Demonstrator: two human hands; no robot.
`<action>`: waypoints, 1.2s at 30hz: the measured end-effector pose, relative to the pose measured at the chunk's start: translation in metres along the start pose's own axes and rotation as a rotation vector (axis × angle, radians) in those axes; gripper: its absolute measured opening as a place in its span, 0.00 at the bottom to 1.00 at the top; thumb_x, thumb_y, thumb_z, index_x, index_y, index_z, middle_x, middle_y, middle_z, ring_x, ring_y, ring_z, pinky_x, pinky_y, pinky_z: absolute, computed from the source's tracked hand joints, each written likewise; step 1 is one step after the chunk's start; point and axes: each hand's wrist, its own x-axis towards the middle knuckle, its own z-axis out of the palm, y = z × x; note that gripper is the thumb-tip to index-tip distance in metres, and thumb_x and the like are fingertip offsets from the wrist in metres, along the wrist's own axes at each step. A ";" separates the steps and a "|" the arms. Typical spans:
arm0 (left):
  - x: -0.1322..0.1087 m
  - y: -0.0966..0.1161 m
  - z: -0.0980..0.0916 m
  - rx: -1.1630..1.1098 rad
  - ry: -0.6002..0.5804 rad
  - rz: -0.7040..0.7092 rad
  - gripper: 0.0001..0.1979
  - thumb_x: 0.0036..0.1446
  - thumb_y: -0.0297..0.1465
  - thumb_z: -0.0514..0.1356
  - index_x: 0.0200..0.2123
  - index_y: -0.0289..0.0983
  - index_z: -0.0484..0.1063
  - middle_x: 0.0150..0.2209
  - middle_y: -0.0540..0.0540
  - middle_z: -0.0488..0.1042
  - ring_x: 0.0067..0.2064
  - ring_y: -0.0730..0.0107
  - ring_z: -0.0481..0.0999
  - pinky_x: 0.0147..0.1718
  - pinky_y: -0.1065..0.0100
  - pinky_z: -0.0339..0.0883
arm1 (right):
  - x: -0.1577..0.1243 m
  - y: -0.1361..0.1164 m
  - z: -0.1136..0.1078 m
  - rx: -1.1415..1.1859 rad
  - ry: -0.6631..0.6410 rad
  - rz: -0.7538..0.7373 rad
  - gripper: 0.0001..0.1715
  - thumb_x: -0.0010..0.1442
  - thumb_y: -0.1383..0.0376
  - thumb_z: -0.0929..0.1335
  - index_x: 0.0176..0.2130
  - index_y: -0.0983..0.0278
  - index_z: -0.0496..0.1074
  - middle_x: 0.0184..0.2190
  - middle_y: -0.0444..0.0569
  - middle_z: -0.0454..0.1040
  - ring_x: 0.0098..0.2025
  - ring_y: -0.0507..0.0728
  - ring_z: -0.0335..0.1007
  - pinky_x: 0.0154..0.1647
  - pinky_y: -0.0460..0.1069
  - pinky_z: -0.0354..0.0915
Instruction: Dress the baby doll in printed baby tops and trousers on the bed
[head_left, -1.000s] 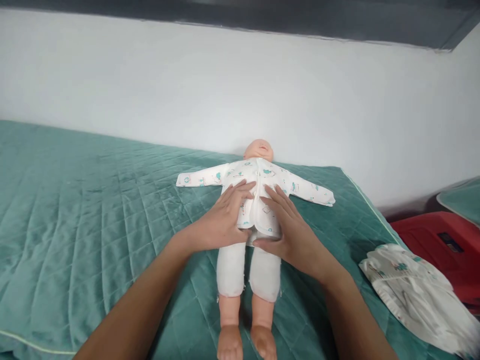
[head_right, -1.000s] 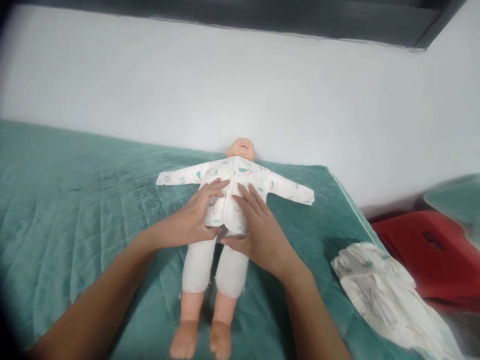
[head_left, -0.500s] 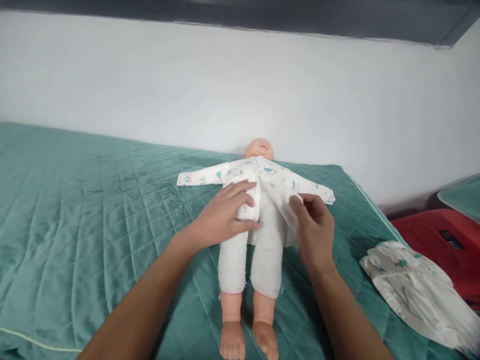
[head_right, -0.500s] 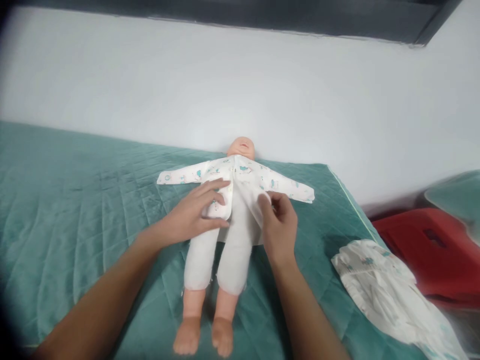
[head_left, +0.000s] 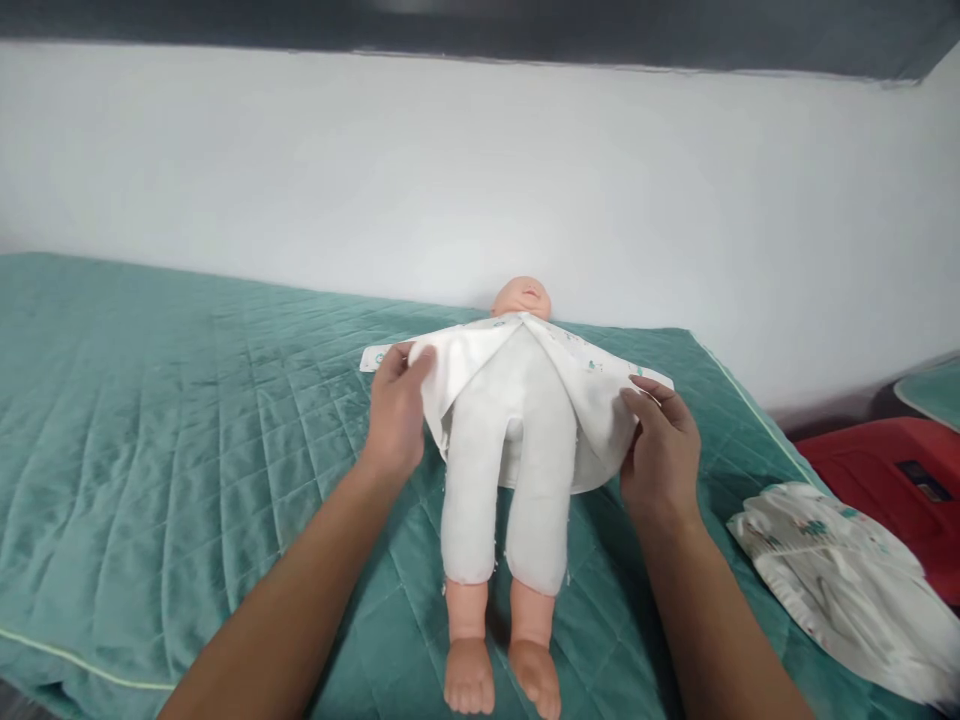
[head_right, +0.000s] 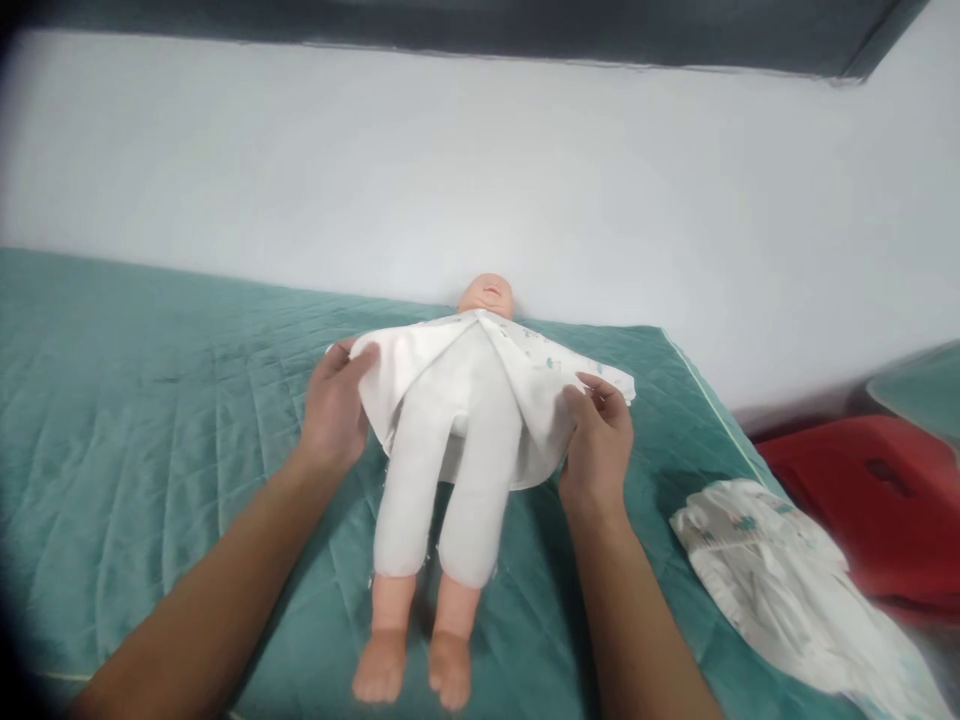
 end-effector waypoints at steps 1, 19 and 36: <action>0.005 -0.002 -0.003 -0.095 0.065 -0.056 0.06 0.56 0.33 0.63 0.33 0.39 0.69 0.32 0.51 0.72 0.34 0.72 0.73 0.33 0.69 0.67 | -0.001 0.000 0.000 -0.001 -0.019 0.003 0.20 0.44 0.64 0.75 0.40 0.61 0.75 0.32 0.40 0.70 0.32 0.49 0.65 0.31 0.44 0.61; 0.005 -0.016 0.001 0.458 -0.175 0.159 0.17 0.58 0.36 0.62 0.51 0.42 0.70 0.57 0.44 0.71 0.57 0.60 0.73 0.58 0.57 0.66 | 0.015 0.011 -0.015 -0.373 0.078 -0.228 0.24 0.50 0.60 0.72 0.48 0.60 0.75 0.50 0.49 0.74 0.51 0.59 0.70 0.48 0.55 0.67; 0.022 -0.017 -0.012 0.722 0.009 0.260 0.07 0.59 0.36 0.57 0.32 0.40 0.67 0.29 0.52 0.70 0.34 0.67 0.69 0.35 0.67 0.61 | 0.007 0.013 -0.010 -0.799 -0.262 -0.313 0.15 0.59 0.55 0.68 0.40 0.62 0.77 0.34 0.48 0.78 0.34 0.57 0.71 0.40 0.53 0.65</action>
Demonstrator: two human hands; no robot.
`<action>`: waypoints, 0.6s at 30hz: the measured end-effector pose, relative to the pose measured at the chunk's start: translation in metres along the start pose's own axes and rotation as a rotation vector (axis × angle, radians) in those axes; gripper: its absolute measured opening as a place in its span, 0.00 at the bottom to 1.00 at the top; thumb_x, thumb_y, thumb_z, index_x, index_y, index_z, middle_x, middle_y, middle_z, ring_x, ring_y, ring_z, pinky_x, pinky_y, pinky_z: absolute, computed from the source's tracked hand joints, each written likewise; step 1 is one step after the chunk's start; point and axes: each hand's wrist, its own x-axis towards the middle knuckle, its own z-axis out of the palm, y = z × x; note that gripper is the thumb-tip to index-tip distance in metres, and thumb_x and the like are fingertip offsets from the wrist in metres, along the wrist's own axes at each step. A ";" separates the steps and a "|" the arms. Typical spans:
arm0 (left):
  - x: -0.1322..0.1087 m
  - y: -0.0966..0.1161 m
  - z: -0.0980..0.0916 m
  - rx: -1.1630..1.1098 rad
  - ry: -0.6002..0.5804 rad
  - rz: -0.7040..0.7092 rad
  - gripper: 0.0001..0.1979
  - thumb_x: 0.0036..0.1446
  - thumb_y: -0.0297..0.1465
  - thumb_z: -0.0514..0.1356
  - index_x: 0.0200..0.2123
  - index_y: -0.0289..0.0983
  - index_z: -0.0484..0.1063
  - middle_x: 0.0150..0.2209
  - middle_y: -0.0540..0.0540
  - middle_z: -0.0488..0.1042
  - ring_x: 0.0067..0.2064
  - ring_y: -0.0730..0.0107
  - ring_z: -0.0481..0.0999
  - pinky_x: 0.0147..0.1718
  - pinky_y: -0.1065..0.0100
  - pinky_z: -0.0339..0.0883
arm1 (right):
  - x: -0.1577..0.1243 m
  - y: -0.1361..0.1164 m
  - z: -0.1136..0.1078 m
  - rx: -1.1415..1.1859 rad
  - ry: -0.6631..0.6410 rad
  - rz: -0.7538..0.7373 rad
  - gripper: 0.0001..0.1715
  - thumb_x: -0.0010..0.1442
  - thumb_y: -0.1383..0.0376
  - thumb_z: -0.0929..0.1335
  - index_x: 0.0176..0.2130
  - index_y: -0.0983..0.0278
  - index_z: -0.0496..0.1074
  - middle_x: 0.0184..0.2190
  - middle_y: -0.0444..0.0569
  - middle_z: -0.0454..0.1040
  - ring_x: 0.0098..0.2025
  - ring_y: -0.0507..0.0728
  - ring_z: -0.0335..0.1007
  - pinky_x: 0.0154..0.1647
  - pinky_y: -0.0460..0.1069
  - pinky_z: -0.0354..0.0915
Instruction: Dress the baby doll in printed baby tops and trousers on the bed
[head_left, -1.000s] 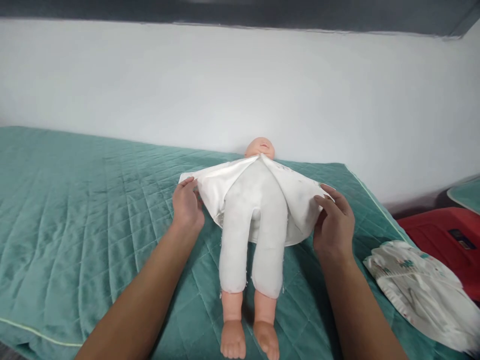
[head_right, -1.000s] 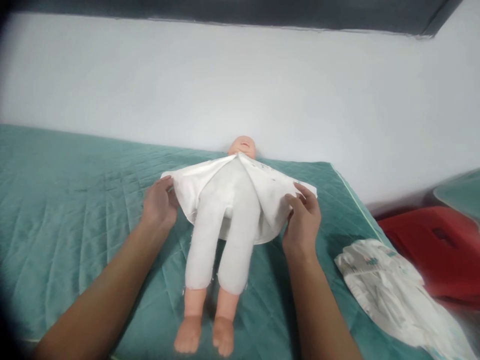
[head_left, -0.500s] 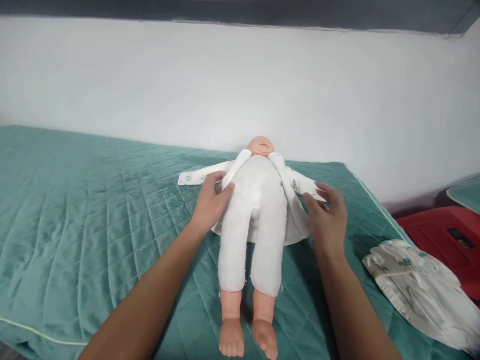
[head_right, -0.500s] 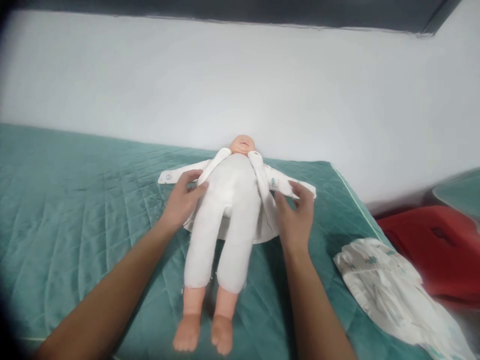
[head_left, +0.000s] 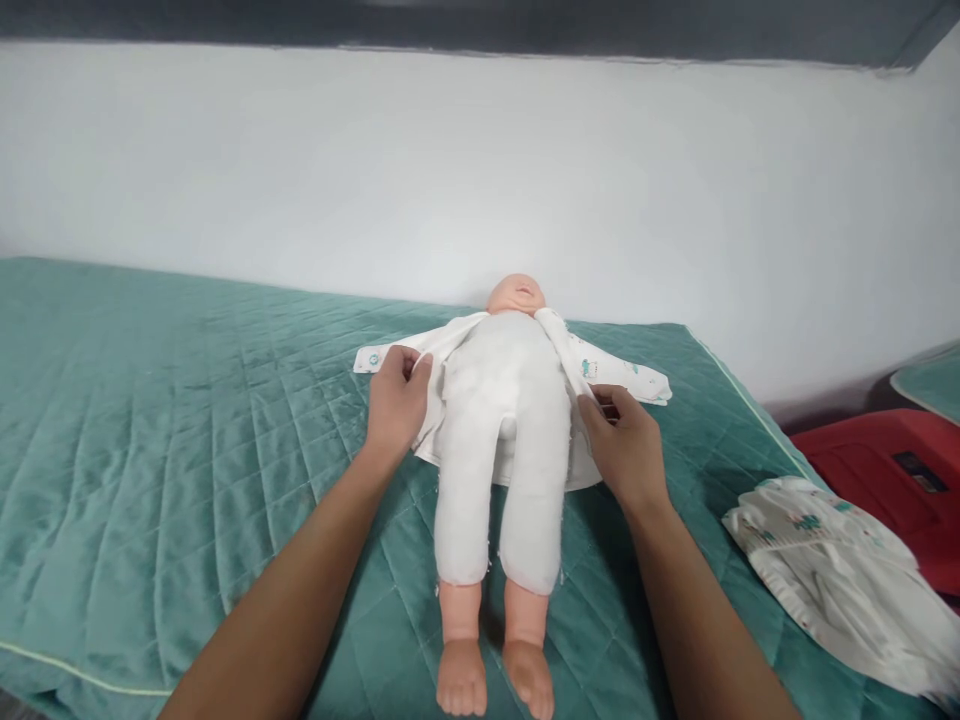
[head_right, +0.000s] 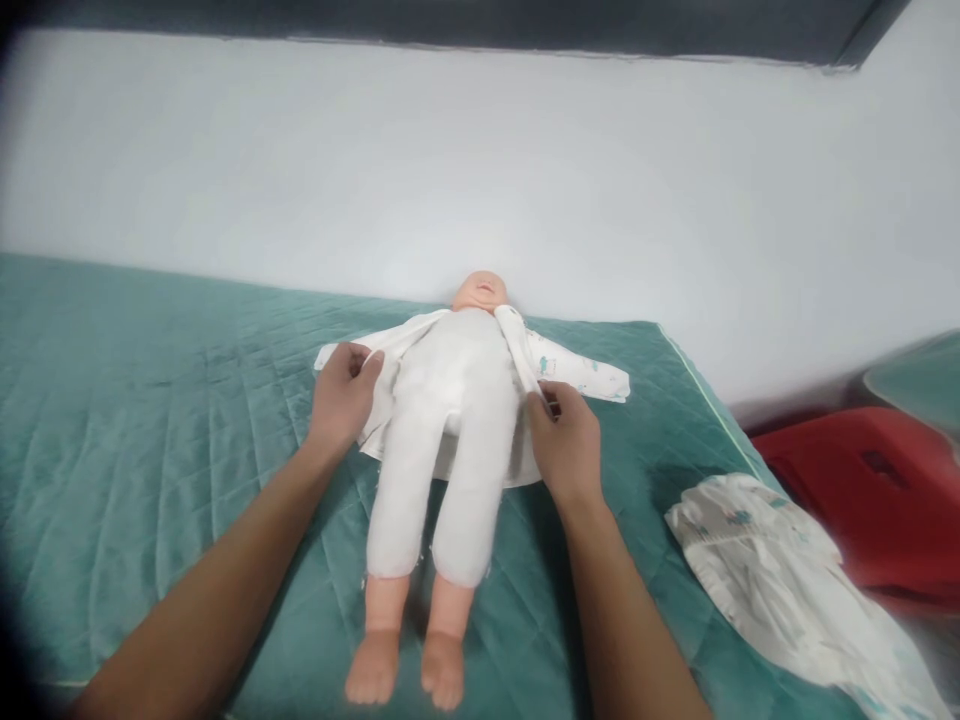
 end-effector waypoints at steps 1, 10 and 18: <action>0.002 -0.001 -0.002 0.002 0.024 -0.013 0.05 0.58 0.35 0.58 0.33 0.41 0.67 0.29 0.52 0.70 0.33 0.67 0.69 0.34 0.67 0.61 | 0.001 0.001 -0.003 -0.006 0.015 0.019 0.15 0.58 0.55 0.68 0.39 0.62 0.77 0.32 0.48 0.78 0.32 0.57 0.70 0.38 0.52 0.64; 0.000 -0.001 -0.003 0.107 0.083 0.134 0.16 0.46 0.20 0.55 0.38 0.42 0.67 0.27 0.54 0.60 0.30 0.67 0.64 0.33 0.65 0.59 | 0.011 0.016 -0.016 -0.142 0.131 -0.095 0.15 0.55 0.62 0.67 0.43 0.63 0.74 0.43 0.53 0.75 0.41 0.60 0.72 0.44 0.57 0.67; -0.052 -0.003 -0.041 -0.022 0.246 0.268 0.07 0.56 0.28 0.57 0.39 0.41 0.68 0.30 0.51 0.64 0.34 0.67 0.68 0.40 0.64 0.65 | -0.050 0.038 -0.092 -0.515 0.197 -0.404 0.17 0.59 0.63 0.66 0.48 0.61 0.72 0.55 0.58 0.72 0.58 0.70 0.65 0.60 0.68 0.60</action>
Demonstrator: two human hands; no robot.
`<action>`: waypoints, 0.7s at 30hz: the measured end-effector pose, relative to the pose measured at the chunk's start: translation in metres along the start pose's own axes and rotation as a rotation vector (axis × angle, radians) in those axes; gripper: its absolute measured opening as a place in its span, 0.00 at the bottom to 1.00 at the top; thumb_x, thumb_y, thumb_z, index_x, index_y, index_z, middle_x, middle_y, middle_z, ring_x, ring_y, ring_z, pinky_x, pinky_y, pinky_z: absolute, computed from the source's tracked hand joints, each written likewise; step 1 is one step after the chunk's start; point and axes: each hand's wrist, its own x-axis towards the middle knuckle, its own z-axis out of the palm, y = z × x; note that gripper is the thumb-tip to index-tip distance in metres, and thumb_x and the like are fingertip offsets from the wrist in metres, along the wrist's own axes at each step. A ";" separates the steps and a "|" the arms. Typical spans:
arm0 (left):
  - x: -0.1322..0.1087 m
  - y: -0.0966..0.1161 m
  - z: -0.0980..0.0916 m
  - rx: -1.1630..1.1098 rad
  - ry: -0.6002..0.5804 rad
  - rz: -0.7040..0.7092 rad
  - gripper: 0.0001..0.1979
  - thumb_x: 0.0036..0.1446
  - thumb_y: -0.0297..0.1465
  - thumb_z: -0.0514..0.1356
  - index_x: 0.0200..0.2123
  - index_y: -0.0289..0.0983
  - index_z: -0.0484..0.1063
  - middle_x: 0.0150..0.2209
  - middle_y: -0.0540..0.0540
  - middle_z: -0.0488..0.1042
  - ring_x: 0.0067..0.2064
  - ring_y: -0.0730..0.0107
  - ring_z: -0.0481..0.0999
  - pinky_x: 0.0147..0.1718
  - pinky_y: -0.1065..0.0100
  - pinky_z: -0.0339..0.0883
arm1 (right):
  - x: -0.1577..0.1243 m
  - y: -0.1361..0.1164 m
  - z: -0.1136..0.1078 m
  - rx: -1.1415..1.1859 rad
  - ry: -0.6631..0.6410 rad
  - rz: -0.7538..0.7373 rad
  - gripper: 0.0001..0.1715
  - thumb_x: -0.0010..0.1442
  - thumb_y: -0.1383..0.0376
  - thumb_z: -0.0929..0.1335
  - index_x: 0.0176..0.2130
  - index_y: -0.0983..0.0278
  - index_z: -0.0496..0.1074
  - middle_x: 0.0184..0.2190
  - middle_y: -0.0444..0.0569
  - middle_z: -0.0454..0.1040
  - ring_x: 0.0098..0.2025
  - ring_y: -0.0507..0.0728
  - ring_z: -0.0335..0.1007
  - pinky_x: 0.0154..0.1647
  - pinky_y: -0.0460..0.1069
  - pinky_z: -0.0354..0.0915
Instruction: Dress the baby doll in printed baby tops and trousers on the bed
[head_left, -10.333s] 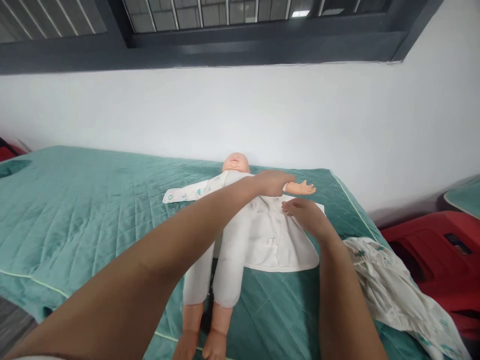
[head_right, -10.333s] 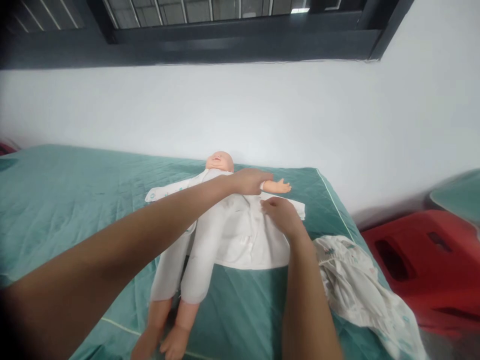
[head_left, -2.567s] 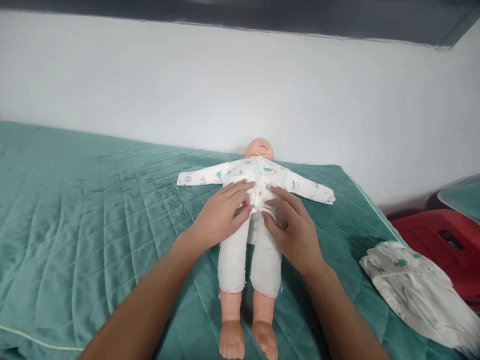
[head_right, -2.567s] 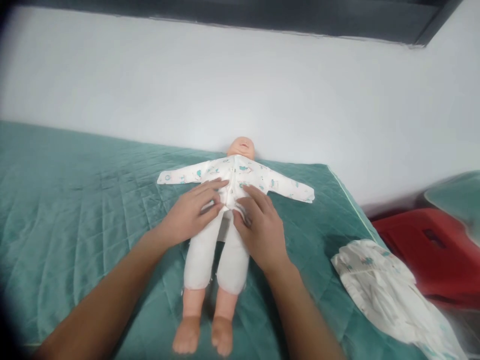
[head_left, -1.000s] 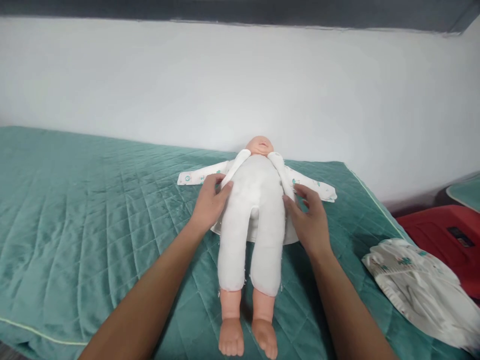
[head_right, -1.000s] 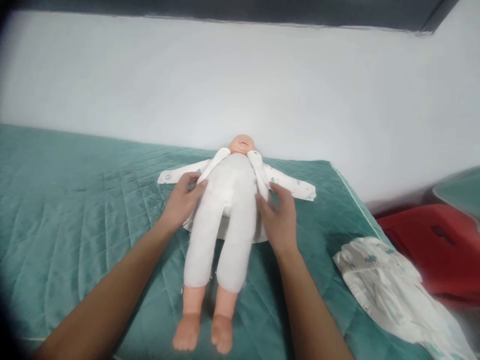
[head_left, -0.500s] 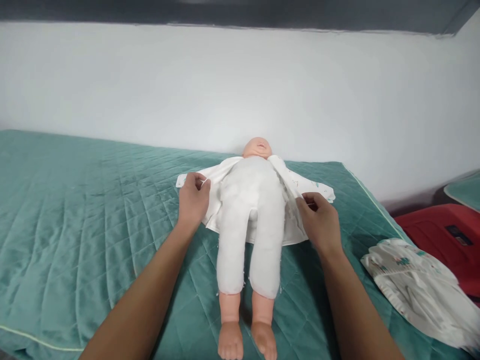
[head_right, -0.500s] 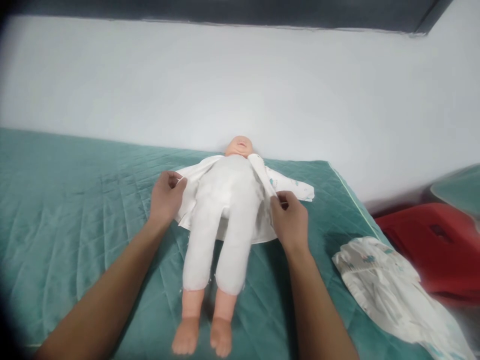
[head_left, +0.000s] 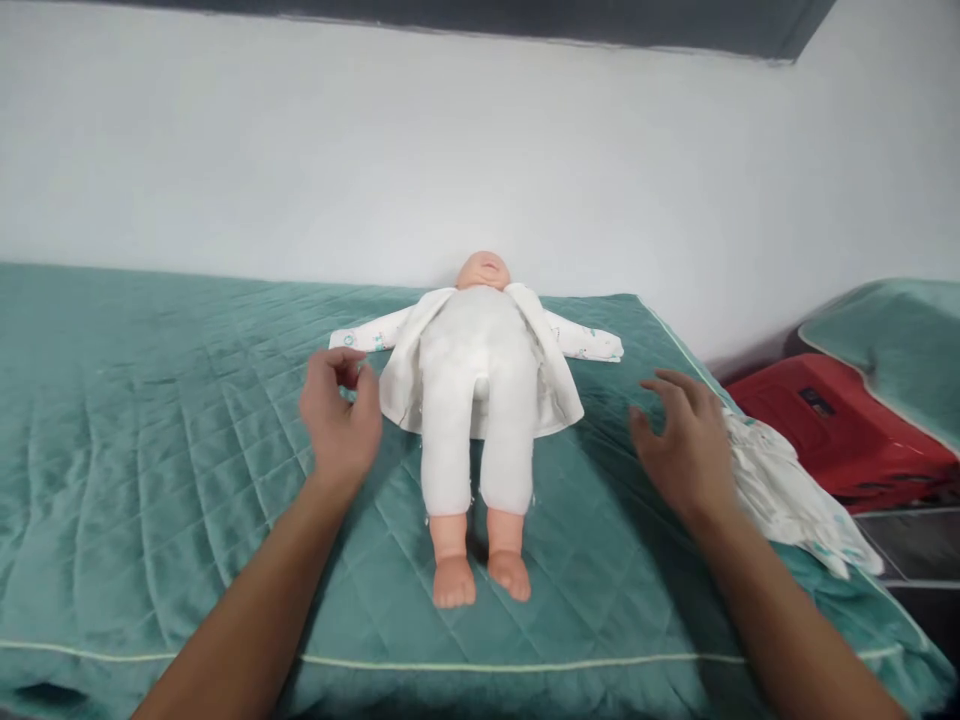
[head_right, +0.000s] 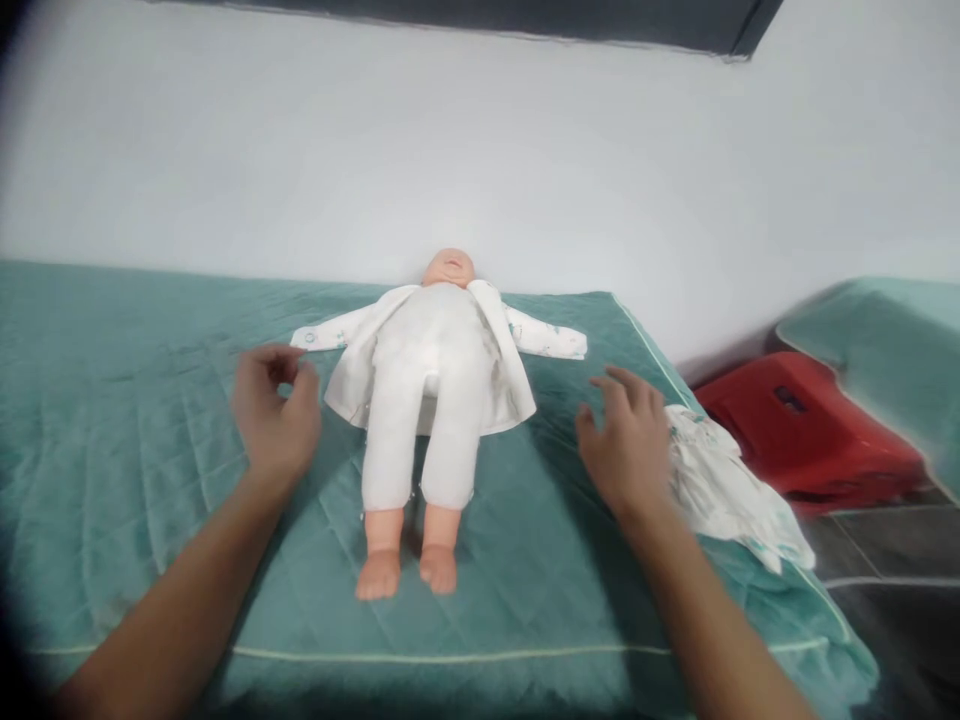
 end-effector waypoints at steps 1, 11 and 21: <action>-0.011 -0.002 -0.014 0.019 -0.002 0.006 0.05 0.57 0.29 0.57 0.39 0.41 0.68 0.30 0.51 0.65 0.34 0.67 0.68 0.40 0.64 0.65 | -0.009 0.015 -0.016 -0.040 -0.014 -0.013 0.17 0.59 0.63 0.67 0.48 0.62 0.73 0.56 0.60 0.72 0.58 0.72 0.65 0.60 0.68 0.58; -0.090 0.032 -0.091 -0.007 -0.287 0.284 0.04 0.61 0.26 0.57 0.37 0.42 0.68 0.28 0.51 0.66 0.33 0.67 0.69 0.35 0.63 0.66 | -0.011 0.102 -0.084 -0.051 -0.350 0.290 0.13 0.47 0.61 0.77 0.35 0.57 0.79 0.33 0.51 0.77 0.30 0.62 0.68 0.35 0.58 0.59; -0.078 0.157 -0.045 -0.095 -0.754 0.628 0.11 0.66 0.36 0.57 0.48 0.39 0.70 0.51 0.41 0.74 0.56 0.56 0.70 0.56 0.54 0.64 | 0.046 -0.101 -0.117 0.830 -0.814 0.365 0.17 0.53 0.51 0.74 0.35 0.63 0.78 0.29 0.48 0.77 0.28 0.55 0.69 0.25 0.49 0.60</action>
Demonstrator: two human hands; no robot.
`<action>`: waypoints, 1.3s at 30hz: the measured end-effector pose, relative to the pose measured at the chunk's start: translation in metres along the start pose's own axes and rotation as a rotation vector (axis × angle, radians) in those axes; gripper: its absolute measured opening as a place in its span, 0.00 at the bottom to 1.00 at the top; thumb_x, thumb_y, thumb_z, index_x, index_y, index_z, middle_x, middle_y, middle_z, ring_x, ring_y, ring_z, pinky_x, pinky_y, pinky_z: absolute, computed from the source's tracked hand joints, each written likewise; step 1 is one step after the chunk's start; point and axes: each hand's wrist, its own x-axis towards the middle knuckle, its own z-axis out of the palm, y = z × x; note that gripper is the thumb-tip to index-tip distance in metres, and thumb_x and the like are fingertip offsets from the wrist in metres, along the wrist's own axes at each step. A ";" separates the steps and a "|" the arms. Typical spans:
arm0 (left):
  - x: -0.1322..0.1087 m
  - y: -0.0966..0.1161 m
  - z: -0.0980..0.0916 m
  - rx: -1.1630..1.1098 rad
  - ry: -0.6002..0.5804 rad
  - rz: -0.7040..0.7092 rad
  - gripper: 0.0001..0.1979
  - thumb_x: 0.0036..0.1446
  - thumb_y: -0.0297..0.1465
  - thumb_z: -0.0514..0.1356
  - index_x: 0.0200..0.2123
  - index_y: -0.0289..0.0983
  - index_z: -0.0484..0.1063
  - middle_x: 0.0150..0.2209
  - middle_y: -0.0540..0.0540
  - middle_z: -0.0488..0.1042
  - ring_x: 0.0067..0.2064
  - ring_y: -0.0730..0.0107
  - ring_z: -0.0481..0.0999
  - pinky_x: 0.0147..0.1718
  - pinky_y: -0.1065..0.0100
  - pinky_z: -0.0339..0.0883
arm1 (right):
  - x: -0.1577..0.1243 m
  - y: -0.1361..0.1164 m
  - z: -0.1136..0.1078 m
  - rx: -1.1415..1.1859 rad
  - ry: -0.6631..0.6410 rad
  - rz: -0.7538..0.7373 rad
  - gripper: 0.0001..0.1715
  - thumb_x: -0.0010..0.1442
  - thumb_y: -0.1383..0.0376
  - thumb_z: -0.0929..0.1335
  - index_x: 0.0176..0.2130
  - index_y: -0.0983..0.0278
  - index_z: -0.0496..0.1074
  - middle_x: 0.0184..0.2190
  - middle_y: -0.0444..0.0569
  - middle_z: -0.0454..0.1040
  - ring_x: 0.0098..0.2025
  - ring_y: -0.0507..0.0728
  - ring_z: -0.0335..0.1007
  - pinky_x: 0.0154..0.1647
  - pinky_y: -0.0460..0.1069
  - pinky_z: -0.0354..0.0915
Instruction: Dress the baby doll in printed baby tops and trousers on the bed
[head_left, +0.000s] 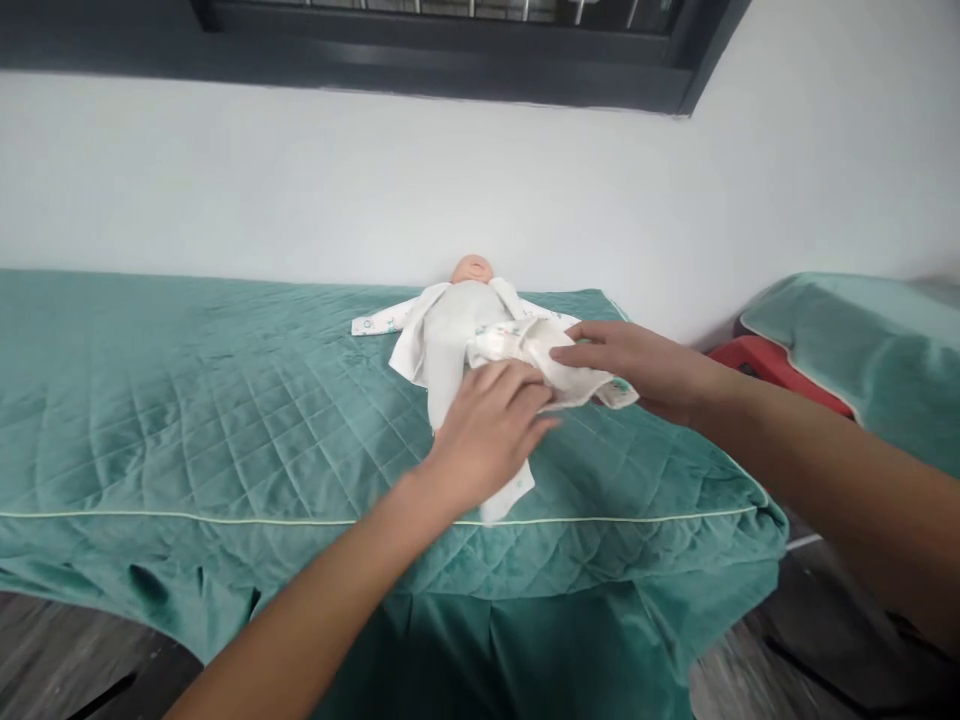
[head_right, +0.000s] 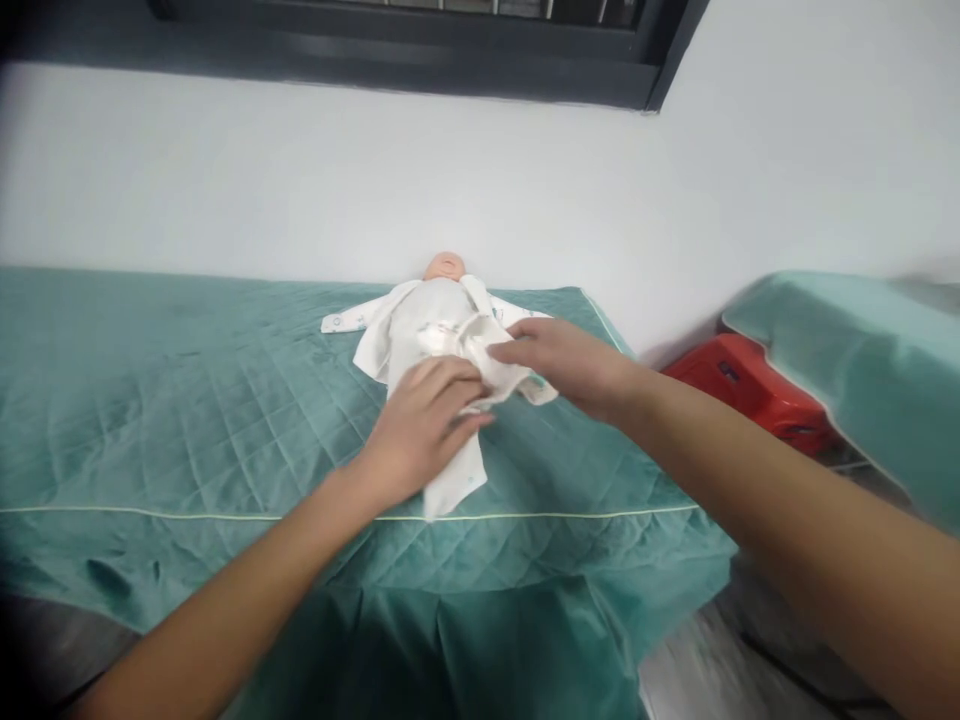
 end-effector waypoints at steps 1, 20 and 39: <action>0.003 -0.002 -0.006 0.002 0.046 -0.030 0.07 0.66 0.34 0.56 0.43 0.39 0.71 0.47 0.43 0.76 0.53 0.58 0.72 0.54 0.55 0.64 | -0.005 -0.009 0.005 -0.029 0.000 -0.042 0.18 0.55 0.51 0.73 0.37 0.62 0.78 0.30 0.48 0.77 0.29 0.55 0.69 0.25 0.49 0.61; 0.032 -0.020 -0.106 -0.867 0.112 -0.511 0.12 0.56 0.39 0.67 0.36 0.36 0.78 0.30 0.48 0.74 0.31 0.68 0.75 0.29 0.70 0.65 | 0.020 -0.045 0.023 0.306 -0.196 -0.437 0.20 0.61 0.49 0.71 0.37 0.63 0.77 0.33 0.44 0.80 0.36 0.53 0.76 0.36 0.48 0.71; 0.005 -0.051 -0.045 -1.275 0.201 -0.758 0.19 0.53 0.46 0.68 0.30 0.35 0.72 0.26 0.48 0.76 0.29 0.67 0.78 0.31 0.68 0.73 | 0.035 0.015 0.058 0.125 -0.520 -0.207 0.25 0.52 0.49 0.76 0.39 0.66 0.77 0.34 0.47 0.78 0.34 0.54 0.72 0.32 0.47 0.66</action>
